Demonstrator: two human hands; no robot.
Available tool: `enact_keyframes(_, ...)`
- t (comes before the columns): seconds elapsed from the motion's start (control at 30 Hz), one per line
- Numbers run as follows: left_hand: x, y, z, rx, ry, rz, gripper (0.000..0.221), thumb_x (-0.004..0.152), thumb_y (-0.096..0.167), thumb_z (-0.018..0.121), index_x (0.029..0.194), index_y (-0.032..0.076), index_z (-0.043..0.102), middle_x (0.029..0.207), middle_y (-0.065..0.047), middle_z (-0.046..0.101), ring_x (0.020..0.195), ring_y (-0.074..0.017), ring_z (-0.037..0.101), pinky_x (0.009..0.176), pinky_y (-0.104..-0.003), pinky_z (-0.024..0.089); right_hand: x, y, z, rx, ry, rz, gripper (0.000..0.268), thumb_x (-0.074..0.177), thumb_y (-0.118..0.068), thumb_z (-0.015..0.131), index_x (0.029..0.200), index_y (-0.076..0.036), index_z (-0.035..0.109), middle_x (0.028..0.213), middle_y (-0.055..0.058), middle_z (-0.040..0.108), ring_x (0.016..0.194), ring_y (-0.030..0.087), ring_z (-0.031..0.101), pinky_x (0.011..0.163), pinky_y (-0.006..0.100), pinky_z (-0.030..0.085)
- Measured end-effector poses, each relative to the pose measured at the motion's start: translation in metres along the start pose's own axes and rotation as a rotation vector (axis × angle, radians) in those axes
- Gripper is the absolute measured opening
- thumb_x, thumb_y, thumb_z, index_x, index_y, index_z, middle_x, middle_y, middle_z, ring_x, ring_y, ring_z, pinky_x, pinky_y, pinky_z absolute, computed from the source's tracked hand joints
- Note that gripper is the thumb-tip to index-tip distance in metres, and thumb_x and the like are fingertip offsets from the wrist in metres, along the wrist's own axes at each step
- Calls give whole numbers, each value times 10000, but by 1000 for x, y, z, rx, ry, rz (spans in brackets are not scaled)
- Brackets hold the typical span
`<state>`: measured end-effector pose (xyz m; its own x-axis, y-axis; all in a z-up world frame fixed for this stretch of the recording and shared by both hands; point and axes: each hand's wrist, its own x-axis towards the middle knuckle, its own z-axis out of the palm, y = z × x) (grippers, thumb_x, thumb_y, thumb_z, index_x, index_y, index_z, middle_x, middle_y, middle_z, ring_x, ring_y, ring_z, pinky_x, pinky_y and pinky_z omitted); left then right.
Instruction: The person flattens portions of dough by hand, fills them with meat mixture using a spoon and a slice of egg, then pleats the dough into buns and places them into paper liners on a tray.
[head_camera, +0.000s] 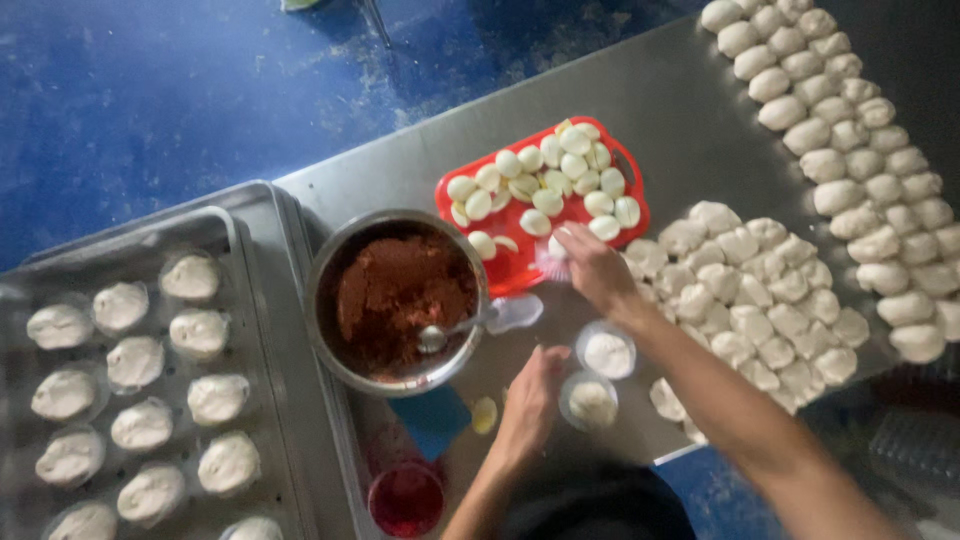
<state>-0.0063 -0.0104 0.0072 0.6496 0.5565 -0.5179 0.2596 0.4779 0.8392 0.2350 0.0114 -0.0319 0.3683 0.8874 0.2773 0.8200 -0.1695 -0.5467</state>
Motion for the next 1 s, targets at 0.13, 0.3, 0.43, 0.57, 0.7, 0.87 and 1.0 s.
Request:
enact_keyframes(0.13, -1, -22, -28, 13, 113, -25, 769, 1030, 564, 235, 1259, 1, 706, 1249, -151, 739, 1191, -270, 675, 1002, -366, 511, -41, -13, -12, 77, 31, 120, 566, 814, -14, 682, 1372, -39, 593, 1411, 191, 597, 1261, 394, 588, 1027, 439, 514)
enact_keyframes(0.3, -3, -35, -35, -29, 93, -88, 759, 1040, 564, 262, 1273, -23, 683, 1251, -174, 741, 1187, -288, 682, 1017, -387, 505, -80, -38, -5, -96, -100, 14, 629, 733, -182, 757, 1325, -30, 608, 1338, 187, 628, 1170, 417, 578, 966, 496, 483)
enact_keyframes(0.43, -6, -26, -29, 35, -28, -84, 757, 1025, 567, 236, 1303, 7, 663, 1251, -142, 725, 1162, -272, 677, 1004, -378, 524, -71, -22, -14, -136, 79, -42, 621, 800, -346, 793, 1286, 2, 626, 1301, 220, 618, 1207, 394, 589, 1020, 521, 457)
enact_keyframes(0.57, -20, -24, -31, -17, 39, -40, 733, 1041, 547, 261, 1282, -9, 674, 1217, -155, 739, 1101, -260, 674, 948, -372, 528, -66, 21, -25, -266, 74, 310, 286, 886, -175, 740, 1153, -76, 707, 1161, 156, 677, 1104, 379, 597, 952, 494, 472)
enact_keyframes(0.7, -21, -17, -23, 23, -1, -23, 701, 1049, 523, 270, 1259, -3, 682, 1180, -143, 743, 1063, -222, 671, 922, -355, 525, -61, 53, -13, -455, -38, 225, 371, 708, -231, 808, 1006, -52, 678, 1080, 177, 640, 1049, 401, 585, 834, 513, 470)
enact_keyframes(0.87, -40, -18, -13, 12, 6, 23, 656, 1066, 494, 301, 1252, -8, 681, 1137, -138, 750, 1023, -213, 669, 904, -349, 515, -62, 36, -24, -289, -186, 136, 186, 854, -115, 747, 1020, -111, 663, 1011, 69, 645, 1022, 289, 645, 909, 447, 523)
enact_keyframes(1.0, -36, -30, -21, -78, 10, 41, 649, 1064, 489, 291, 1231, 7, 692, 1126, -124, 754, 1000, -202, 682, 877, -334, 545, -61, 7, -87, 376, -41, 419, 403, 822, -131, 790, 1192, -64, 644, 844, 16, 630, 751, 123, 613, 684, 285, 546)
